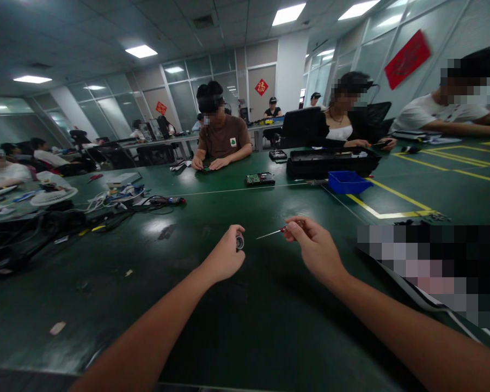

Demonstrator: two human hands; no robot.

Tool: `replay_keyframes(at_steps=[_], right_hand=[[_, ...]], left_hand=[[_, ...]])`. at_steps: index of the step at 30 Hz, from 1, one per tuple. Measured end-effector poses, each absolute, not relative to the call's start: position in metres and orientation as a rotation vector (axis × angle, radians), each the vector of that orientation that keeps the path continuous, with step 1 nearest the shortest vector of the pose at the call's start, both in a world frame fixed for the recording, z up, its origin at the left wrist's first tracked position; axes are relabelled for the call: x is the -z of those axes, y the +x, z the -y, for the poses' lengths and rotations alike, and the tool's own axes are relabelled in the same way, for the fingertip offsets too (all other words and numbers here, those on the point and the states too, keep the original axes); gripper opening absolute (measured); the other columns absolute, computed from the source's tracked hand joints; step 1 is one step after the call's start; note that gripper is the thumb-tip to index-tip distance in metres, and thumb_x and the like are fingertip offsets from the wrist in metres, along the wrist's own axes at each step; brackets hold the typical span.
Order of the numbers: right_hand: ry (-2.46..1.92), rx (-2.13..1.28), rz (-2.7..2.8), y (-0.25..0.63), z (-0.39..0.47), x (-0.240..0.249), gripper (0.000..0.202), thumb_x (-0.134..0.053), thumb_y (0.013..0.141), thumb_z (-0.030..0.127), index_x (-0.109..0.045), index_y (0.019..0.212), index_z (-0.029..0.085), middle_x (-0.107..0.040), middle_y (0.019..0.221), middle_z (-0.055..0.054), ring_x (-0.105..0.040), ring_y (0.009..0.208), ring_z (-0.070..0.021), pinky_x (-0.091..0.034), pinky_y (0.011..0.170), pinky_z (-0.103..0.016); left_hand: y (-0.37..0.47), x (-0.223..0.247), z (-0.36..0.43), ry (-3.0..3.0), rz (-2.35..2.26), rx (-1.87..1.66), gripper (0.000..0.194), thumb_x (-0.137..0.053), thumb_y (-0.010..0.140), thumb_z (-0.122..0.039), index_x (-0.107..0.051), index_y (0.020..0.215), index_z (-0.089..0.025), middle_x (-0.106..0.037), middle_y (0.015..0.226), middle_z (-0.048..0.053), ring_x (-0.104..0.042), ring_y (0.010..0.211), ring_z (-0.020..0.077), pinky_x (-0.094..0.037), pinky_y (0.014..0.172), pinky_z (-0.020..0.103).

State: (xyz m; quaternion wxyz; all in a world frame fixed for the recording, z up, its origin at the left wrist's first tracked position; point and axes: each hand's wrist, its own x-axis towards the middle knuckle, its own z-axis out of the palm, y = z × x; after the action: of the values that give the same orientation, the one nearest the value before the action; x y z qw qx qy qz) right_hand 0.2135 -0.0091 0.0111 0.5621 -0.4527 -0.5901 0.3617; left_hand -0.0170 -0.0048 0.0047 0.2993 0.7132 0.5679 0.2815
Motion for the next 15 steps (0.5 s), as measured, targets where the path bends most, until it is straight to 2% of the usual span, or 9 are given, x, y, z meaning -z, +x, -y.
replay_keyframes(at_steps=[2, 5, 15], right_hand=[[-1.055, -0.890, 1.422, 0.2124, 0.0105, -0.0117, 0.029, -0.061, 0.090, 0.045, -0.066, 0.103, 0.020, -0.073, 0.088, -0.007, -0.069, 0.081, -0.0215, -0.056, 0.076, -0.040], [-1.019, -0.938, 1.453, 0.2106, 0.0126, -0.0121, 0.028, -0.061, 0.089, 0.044, -0.067, 0.103, 0.020, -0.075, 0.092, -0.007, -0.070, 0.084, -0.0215, -0.056, 0.079, -0.041], [-1.029, -0.934, 1.503, 0.2090, 0.0134, -0.0072, 0.024, -0.059, 0.092, 0.042, -0.067, 0.102, 0.021, -0.075, 0.092, -0.006, -0.071, 0.085, -0.0208, -0.056, 0.080, -0.039]], left_hand=[[-0.0213, -0.0010, 0.0032, 1.936, -1.502, -0.762, 0.042, -0.058, 0.082, -0.014, -0.052, 0.122, -0.021, -0.058, 0.118, 0.009, -0.056, 0.107, 0.0230, -0.045, 0.093, 0.036], [-0.0223, -0.0019, 0.0018, 2.026, -1.414, -0.772, 0.028, -0.062, 0.084, -0.017, -0.060, 0.111, -0.022, -0.062, 0.113, 0.006, -0.058, 0.106, 0.0227, -0.046, 0.096, 0.037], [-0.0185, -0.0047, 0.0042, 2.132, -1.304, -0.815, 0.036, -0.066, 0.086, -0.019, -0.062, 0.121, -0.027, -0.063, 0.121, 0.004, -0.056, 0.114, 0.0230, -0.043, 0.105, 0.041]])
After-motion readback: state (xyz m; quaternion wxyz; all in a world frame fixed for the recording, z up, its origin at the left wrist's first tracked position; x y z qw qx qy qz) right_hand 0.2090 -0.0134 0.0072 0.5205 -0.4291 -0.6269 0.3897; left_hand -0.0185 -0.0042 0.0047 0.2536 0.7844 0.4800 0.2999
